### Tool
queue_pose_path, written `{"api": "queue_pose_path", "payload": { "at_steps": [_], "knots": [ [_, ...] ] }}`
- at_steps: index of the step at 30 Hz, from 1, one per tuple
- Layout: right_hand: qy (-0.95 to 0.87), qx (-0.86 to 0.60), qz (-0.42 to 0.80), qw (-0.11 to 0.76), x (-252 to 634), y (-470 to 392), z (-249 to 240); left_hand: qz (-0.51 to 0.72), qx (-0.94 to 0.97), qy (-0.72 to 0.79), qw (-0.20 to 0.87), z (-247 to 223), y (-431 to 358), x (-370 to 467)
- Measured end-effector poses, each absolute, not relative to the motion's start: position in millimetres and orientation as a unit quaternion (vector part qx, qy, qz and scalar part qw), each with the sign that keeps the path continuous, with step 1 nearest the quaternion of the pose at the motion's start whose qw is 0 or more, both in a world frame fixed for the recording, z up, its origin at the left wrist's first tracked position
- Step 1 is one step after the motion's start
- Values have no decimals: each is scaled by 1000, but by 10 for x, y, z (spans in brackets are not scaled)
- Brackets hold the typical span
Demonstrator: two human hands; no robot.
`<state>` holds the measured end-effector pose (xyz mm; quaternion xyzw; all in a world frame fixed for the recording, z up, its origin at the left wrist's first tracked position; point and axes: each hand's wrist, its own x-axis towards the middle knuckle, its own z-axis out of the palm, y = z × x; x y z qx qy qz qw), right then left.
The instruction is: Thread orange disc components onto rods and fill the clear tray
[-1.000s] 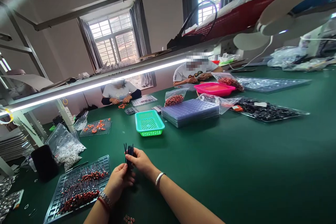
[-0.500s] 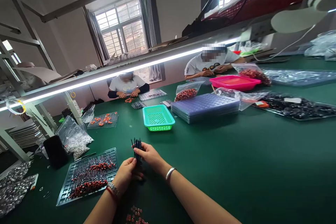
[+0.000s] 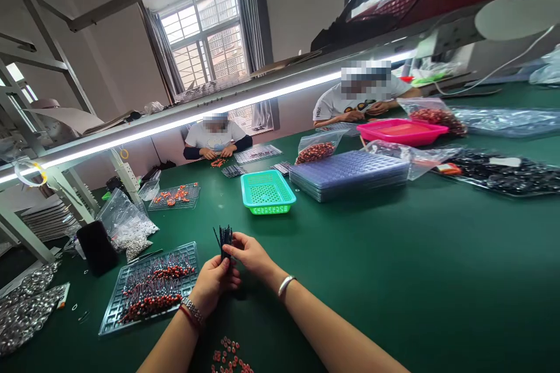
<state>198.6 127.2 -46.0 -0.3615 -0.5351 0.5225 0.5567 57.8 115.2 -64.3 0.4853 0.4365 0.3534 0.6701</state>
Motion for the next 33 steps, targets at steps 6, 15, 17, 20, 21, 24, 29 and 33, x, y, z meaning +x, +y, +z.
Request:
{"api": "queue_pose_path", "payload": {
  "at_steps": [6,15,17,20,21,24,29,33],
  "knots": [
    [-545,-358,518,554,1991,1262,-452,378,463,442,669,-647,1158,576],
    [-536,-336,516,577,1983,1277,-455,405,444,445,664,-644,1168,576],
    [-535,-332,515,582,1981,1278,-453,410,442,445,662,-640,1168,578],
    [-535,-329,515,584,1980,1278,-448,416,440,442,661,-631,1162,577],
    [-535,-330,515,583,1980,1277,-447,417,440,441,662,-627,1158,577],
    [-534,-336,514,582,1984,1276,-450,418,442,437,662,-615,1145,574],
    [-538,-347,513,571,1993,1293,-480,418,445,428,667,-593,1128,569],
    [-546,-346,512,566,2000,1325,-523,418,442,429,668,-586,1127,567]
  ]
}}
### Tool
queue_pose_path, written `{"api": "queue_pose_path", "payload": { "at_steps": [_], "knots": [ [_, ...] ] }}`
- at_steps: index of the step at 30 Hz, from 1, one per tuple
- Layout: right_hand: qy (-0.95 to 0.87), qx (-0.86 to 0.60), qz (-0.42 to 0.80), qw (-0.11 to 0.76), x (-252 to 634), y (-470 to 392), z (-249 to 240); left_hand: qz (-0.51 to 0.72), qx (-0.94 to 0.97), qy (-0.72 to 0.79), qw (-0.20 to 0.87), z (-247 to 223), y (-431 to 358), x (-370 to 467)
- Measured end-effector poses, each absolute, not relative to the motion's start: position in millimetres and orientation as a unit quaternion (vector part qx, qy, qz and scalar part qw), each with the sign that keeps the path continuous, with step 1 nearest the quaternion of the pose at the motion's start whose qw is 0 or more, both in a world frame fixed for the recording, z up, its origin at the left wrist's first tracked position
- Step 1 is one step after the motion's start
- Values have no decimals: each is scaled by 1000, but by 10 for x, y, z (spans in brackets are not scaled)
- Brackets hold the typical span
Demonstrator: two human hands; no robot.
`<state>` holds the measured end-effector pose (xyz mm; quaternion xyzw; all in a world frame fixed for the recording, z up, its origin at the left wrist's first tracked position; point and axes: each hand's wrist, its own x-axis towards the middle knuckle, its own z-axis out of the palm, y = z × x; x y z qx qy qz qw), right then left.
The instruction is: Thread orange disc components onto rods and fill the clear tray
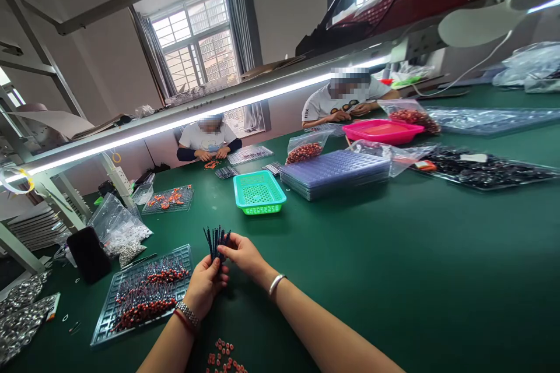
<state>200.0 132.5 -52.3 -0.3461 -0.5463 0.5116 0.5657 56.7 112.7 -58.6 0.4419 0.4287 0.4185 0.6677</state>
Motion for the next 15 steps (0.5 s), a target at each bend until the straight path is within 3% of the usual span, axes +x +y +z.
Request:
{"api": "queue_pose_path", "payload": {
  "at_steps": [15],
  "knots": [
    [-544,-368,498,566,1979,1362,-575,426,431,434,667,-604,1154,569]
  ]
}}
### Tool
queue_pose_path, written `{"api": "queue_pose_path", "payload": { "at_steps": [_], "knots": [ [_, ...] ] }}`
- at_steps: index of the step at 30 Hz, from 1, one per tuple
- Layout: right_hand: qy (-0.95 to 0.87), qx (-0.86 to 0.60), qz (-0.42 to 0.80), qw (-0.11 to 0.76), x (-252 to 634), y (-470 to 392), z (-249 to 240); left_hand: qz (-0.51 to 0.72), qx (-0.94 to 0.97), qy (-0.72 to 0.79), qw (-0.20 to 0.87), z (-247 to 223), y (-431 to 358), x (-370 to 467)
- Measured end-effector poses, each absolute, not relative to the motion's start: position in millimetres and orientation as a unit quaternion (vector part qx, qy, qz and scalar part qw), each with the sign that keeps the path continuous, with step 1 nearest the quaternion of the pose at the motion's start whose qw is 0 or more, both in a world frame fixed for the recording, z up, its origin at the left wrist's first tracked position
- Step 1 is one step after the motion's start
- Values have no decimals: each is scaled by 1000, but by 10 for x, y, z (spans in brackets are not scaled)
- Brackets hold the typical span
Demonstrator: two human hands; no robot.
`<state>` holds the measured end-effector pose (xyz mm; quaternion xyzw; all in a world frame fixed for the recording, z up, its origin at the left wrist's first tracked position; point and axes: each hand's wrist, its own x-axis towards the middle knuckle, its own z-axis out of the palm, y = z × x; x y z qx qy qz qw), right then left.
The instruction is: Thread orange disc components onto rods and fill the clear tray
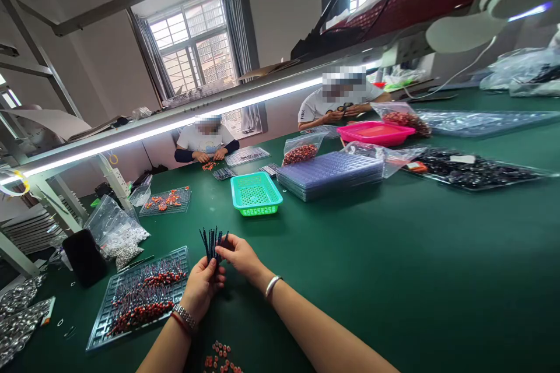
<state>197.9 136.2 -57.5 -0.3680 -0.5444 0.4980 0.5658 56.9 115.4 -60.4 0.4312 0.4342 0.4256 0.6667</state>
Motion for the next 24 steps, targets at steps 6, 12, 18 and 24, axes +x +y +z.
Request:
{"api": "queue_pose_path", "payload": {
  "at_steps": [6,12,18,24],
  "knots": [
    [-543,-377,497,563,1975,1373,-593,434,430,435,661,-621,1166,570],
    [-539,-390,492,562,1961,1394,-623,434,434,438,657,-628,1180,564],
    [-533,-402,486,563,1948,1383,-622,435,440,433,655,-629,1173,562],
    [-525,-407,487,567,1942,1359,-609,436,442,434,653,-659,1192,561]
  ]
}}
